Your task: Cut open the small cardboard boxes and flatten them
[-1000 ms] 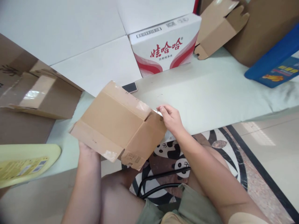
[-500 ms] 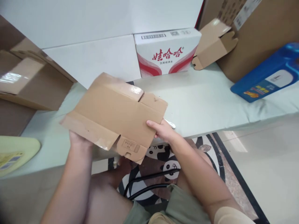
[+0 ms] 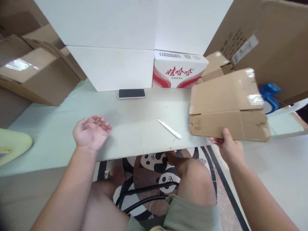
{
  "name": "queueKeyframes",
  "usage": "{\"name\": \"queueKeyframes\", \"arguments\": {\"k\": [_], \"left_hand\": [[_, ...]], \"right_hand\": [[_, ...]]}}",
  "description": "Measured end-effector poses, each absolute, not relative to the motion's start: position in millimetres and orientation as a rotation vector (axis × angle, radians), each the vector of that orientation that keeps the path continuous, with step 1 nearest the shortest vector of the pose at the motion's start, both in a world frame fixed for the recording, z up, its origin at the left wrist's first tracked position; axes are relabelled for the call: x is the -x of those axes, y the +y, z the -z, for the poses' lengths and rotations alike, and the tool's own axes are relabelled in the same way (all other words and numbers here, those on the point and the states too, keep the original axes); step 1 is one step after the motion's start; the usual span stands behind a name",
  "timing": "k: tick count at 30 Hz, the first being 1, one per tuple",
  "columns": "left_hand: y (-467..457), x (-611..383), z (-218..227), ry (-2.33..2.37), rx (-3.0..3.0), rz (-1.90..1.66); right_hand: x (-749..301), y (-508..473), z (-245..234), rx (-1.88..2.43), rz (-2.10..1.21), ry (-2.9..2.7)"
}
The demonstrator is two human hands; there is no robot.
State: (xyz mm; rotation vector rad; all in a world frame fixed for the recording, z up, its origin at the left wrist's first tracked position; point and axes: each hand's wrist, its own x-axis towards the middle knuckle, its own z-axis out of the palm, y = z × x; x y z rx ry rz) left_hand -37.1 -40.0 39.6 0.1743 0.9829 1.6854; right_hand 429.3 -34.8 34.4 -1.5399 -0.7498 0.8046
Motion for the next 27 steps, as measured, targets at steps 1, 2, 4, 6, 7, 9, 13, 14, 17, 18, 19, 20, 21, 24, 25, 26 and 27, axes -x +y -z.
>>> {"name": "queueKeyframes", "arguments": {"k": [1, 2, 4, 6, 7, 9, 13, 14, 17, 18, 19, 20, 21, 24, 25, 26, 27], "left_hand": [[-39.7, 37.3, -39.7, 0.983, -0.167, -1.688], [-39.3, 37.6, -39.7, 0.982, -0.161, -1.688], [-38.5, 38.1, -39.2, 0.978, -0.159, -1.687], [-37.5, 38.2, -38.6, 0.975, -0.169, -1.683], [-36.9, 38.1, -38.4, 0.975, -0.174, -1.683], [-35.9, 38.0, -38.6, 0.979, -0.184, -1.686], [-35.8, 41.0, -40.7, 0.974, -0.186, -1.703], [-36.2, 42.5, -41.3, 0.968, -0.187, -1.707], [-37.9, 47.3, -42.5, 0.943, -0.19, -1.717], [-38.7, 48.2, -42.8, 0.931, -0.186, -1.723], [-39.9, 48.5, -43.0, 0.918, -0.183, -1.731], [-41.5, 48.4, -43.2, 0.904, -0.181, -1.74], [-43.6, 47.9, -43.5, 0.89, -0.181, -1.752], [-51.2, 47.6, -44.7, 0.847, -0.213, -1.783], [-53.7, 49.1, -44.9, 0.83, -0.221, -1.795], [-56.2, 51.7, -45.0, 0.81, -0.222, -1.816], [-58.6, 55.5, -44.7, 0.795, -0.218, -1.837]], "right_hand": [[-439.9, -29.7, -37.9, 1.571, -0.741, -0.742], [-447.6, -20.8, -43.4, 1.595, -0.692, -0.739], [-455.6, 8.7, -59.5, 1.601, -0.639, -0.77], [-456.8, 49.5, -79.4, 1.575, -0.602, -0.831], [-455.8, 71.1, -89.1, 1.547, -0.588, -0.879], [-450.9, 109.0, -104.0, 1.543, -0.591, -0.891], [-426.6, 131.8, -104.1, 1.553, -0.681, -0.935], [-417.2, 126.3, -98.7, 1.554, -0.722, -0.966], [-382.4, 99.2, -79.9, 1.559, -0.863, -1.069], [-368.6, 90.6, -74.7, 1.567, -0.915, -1.103], [-353.5, 83.3, -70.5, 1.573, -0.969, -1.139], [-337.0, 77.5, -67.3, 1.577, -1.023, -1.182], [-319.1, 73.0, -64.7, 1.572, -1.074, -1.232], [-255.5, 64.5, -57.5, 1.506, -1.209, -1.455], [-231.3, 62.3, -54.5, 1.47, -1.239, -1.551], [-205.8, 60.3, -51.3, 1.426, -1.262, -1.655], [-179.4, 58.4, -47.9, 1.377, -1.279, -1.763]]}}
